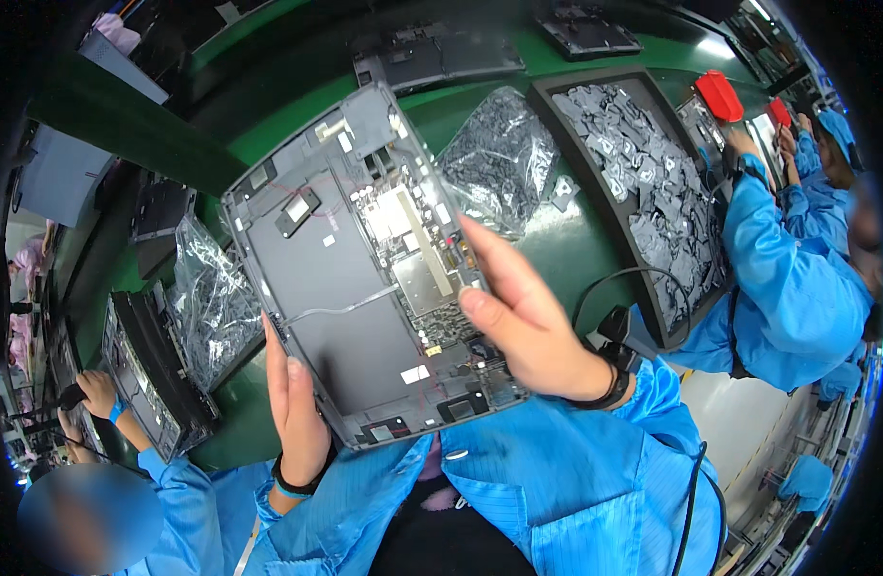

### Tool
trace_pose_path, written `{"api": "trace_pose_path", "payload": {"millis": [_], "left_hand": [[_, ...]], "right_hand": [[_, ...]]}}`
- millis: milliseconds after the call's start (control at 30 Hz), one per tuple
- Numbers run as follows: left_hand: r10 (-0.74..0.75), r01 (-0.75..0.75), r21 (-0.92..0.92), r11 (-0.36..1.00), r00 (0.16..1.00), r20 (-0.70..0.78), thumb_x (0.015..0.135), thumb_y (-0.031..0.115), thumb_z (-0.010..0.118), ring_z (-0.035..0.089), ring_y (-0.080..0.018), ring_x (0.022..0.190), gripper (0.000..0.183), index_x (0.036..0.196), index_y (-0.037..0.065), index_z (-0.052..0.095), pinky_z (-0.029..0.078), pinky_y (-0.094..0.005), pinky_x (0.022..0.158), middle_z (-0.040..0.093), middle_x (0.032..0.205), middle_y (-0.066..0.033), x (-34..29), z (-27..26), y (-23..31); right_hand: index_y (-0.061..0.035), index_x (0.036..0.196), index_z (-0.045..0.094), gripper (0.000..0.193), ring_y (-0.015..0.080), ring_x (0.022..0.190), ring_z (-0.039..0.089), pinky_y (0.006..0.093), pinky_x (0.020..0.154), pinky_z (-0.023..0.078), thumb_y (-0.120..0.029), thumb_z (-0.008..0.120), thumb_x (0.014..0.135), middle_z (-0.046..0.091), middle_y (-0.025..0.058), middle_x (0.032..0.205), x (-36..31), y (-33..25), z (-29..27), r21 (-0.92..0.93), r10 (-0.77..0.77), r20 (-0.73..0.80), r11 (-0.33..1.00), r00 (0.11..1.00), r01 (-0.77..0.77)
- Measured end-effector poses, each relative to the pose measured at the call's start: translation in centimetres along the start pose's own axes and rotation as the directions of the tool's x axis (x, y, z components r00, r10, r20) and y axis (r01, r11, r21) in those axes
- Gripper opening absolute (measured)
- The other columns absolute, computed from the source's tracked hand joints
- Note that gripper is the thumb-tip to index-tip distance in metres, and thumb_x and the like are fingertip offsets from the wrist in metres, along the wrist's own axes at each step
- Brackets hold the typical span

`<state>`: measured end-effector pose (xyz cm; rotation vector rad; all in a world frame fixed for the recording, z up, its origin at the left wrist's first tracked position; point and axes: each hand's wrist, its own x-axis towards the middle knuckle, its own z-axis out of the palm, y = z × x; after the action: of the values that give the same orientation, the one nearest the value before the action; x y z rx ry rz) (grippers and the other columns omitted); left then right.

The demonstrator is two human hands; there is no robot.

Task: Assembling internal components and connecting ribbon cables in a tablet computer on an electronics assembly line.

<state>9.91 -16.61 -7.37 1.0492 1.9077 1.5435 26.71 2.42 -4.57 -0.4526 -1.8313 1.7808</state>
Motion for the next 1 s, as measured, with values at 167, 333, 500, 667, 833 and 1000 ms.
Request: {"api": "trace_pose_path", "payload": {"millis": [167, 333, 500, 667, 833, 1000], "left_hand": [[0.188, -0.188, 0.018, 0.982, 0.981, -0.051, 0.103, 0.032, 0.038, 0.017, -0.0283, 0.149, 0.065, 0.152, -0.007, 0.018, 0.013, -0.0406, 0.120, 0.018, 0.160, -0.0190, 2.7, -0.8, 1.5], [0.147, -0.147, -0.065, 0.987, 0.989, -0.007, 0.098, 0.023, 0.046, 0.010, -0.0320, 0.150, 0.064, 0.150, -0.007, 0.023, 0.009, -0.0431, 0.120, 0.017, 0.160, -0.0199, 3.1, -1.5, -0.4], [0.033, -0.068, -0.174, 0.982, 0.979, -0.200, 0.096, 0.018, 0.050, 0.027, -0.0277, 0.145, 0.058, 0.148, -0.001, 0.033, 0.019, -0.0461, 0.118, 0.032, 0.155, -0.0169, 1.9, -1.3, -0.7], [-0.073, 0.034, -0.166, 0.986, 0.969, -0.235, 0.094, 0.011, 0.050, 0.030, -0.0272, 0.143, 0.057, 0.147, 0.000, 0.034, 0.020, -0.0440, 0.118, 0.036, 0.152, -0.0169, 1.5, -1.3, -1.4], [-0.143, 0.100, -0.205, 0.974, 0.968, -0.208, 0.093, 0.006, 0.050, 0.031, -0.0270, 0.143, 0.056, 0.147, -0.001, 0.034, 0.021, -0.0436, 0.118, 0.036, 0.152, -0.0171, 2.5, -0.3, -1.7], [-0.076, 0.041, -0.134, 0.990, 0.961, -0.265, 0.093, 0.006, 0.051, 0.032, -0.0275, 0.143, 0.056, 0.146, -0.002, 0.034, 0.022, -0.0438, 0.117, 0.035, 0.152, -0.0181, 3.0, -0.5, -1.4]], "right_hand": [[0.0060, 0.147, 0.033, 0.065, 0.0210, 0.128, 0.050, 0.0320, 0.108, 0.038, -0.016, 0.060, 0.091, 0.049, 0.0164, 0.142, 6.8, -2.5, -2.5, 0.293, 0.061, -0.018, 0.955, 0.998, -0.053], [0.0019, 0.141, 0.045, 0.049, 0.0159, 0.105, 0.064, 0.0302, 0.090, 0.052, -0.011, 0.056, 0.094, 0.062, 0.0102, 0.125, 19.8, 0.4, -5.4, 0.247, 0.074, -0.119, 0.968, 0.990, -0.043], [0.0047, 0.129, 0.053, 0.043, 0.0220, 0.101, 0.063, 0.0368, 0.086, 0.052, -0.006, 0.058, 0.088, 0.063, 0.0145, 0.115, 33.0, 8.9, -1.4, 0.287, 0.153, -0.140, 0.952, 0.978, -0.107], [0.0020, 0.141, 0.044, 0.054, 0.0206, 0.093, 0.067, 0.0346, 0.081, 0.057, 0.003, 0.053, 0.087, 0.064, 0.0155, 0.117, 37.5, 14.2, 1.3, 0.423, 0.217, 0.030, 0.882, 0.976, -0.209], [0.0077, 0.143, 0.038, 0.061, 0.0246, 0.108, 0.061, 0.0338, 0.089, 0.051, 0.005, 0.055, 0.083, 0.057, 0.0194, 0.129, 39.5, 15.6, 4.0, 0.323, 0.163, -0.006, 0.934, 0.987, -0.153], [0.0064, 0.129, 0.055, 0.044, 0.0212, 0.110, 0.060, 0.0323, 0.089, 0.051, -0.001, 0.057, 0.085, 0.065, 0.0177, 0.117, 40.2, 14.1, 4.7, -0.360, 0.135, -0.091, 0.919, 0.987, -0.159]]}}
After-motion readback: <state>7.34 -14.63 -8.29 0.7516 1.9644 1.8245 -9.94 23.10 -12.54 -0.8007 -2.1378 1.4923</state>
